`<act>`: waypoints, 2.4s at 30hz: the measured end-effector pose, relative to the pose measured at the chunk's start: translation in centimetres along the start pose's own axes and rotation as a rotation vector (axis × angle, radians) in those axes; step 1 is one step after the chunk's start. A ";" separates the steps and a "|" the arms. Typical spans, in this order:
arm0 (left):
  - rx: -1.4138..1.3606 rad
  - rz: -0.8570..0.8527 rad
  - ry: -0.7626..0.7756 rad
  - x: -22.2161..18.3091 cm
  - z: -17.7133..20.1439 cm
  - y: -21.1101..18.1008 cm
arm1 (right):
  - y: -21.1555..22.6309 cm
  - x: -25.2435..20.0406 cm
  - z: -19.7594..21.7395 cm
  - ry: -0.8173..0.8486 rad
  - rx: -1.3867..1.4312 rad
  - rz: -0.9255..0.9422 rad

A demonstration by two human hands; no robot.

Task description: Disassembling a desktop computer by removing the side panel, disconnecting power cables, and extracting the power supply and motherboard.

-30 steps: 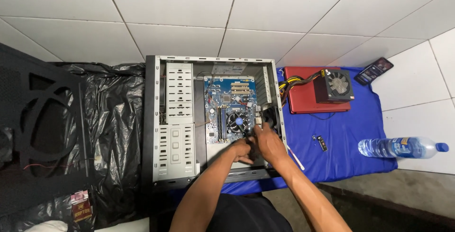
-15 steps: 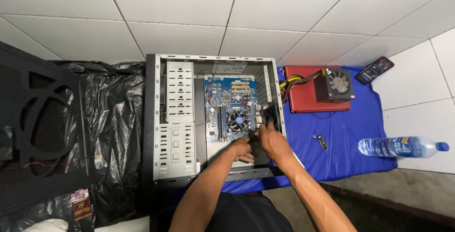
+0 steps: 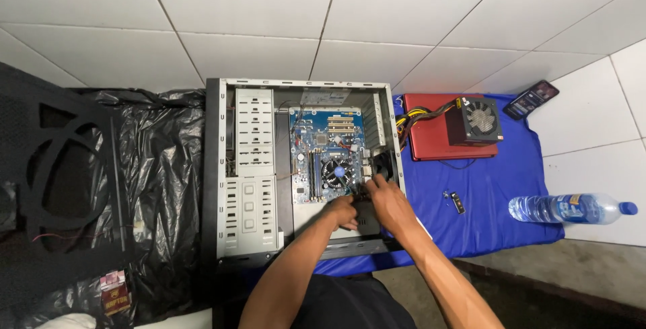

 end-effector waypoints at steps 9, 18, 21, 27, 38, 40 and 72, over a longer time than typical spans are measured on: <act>1.030 -0.082 -0.069 -4.2 -1.3 -6.4 | -0.8 -6.5 10.7 -0.408 0.389 -0.254; 1.553 -0.194 -0.151 4.9 -3.8 -2.4 | -0.7 -10.4 8.1 -0.537 0.551 -0.314; 1.593 -0.204 -0.165 4.1 -3.7 -2.5 | -0.8 -10.8 7.1 -0.551 0.574 -0.343; 1.591 -0.119 -0.173 4.8 -3.1 -1.3 | -0.8 -10.9 6.4 -0.559 0.561 -0.379; 1.009 0.109 -0.148 -5.3 -2.2 -7.2 | -0.7 -10.6 8.0 -0.609 0.480 -0.329; 1.057 0.023 -0.004 -8.3 -2.4 -8.8 | -0.9 -10.3 7.5 -0.562 0.524 -0.295; 0.927 -0.003 -0.029 3.1 3.2 3.9 | -2.9 -3.9 -3.8 -0.069 0.298 -0.382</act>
Point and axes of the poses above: each hand's wrist, its own x-axis towards the middle knuckle, its own z-axis out of the back of the hand, y = z × x, the point moved 6 cm from there along x, towards the middle knuckle, and after that the axes turned 6 degrees about y, right-handed, at the moved point
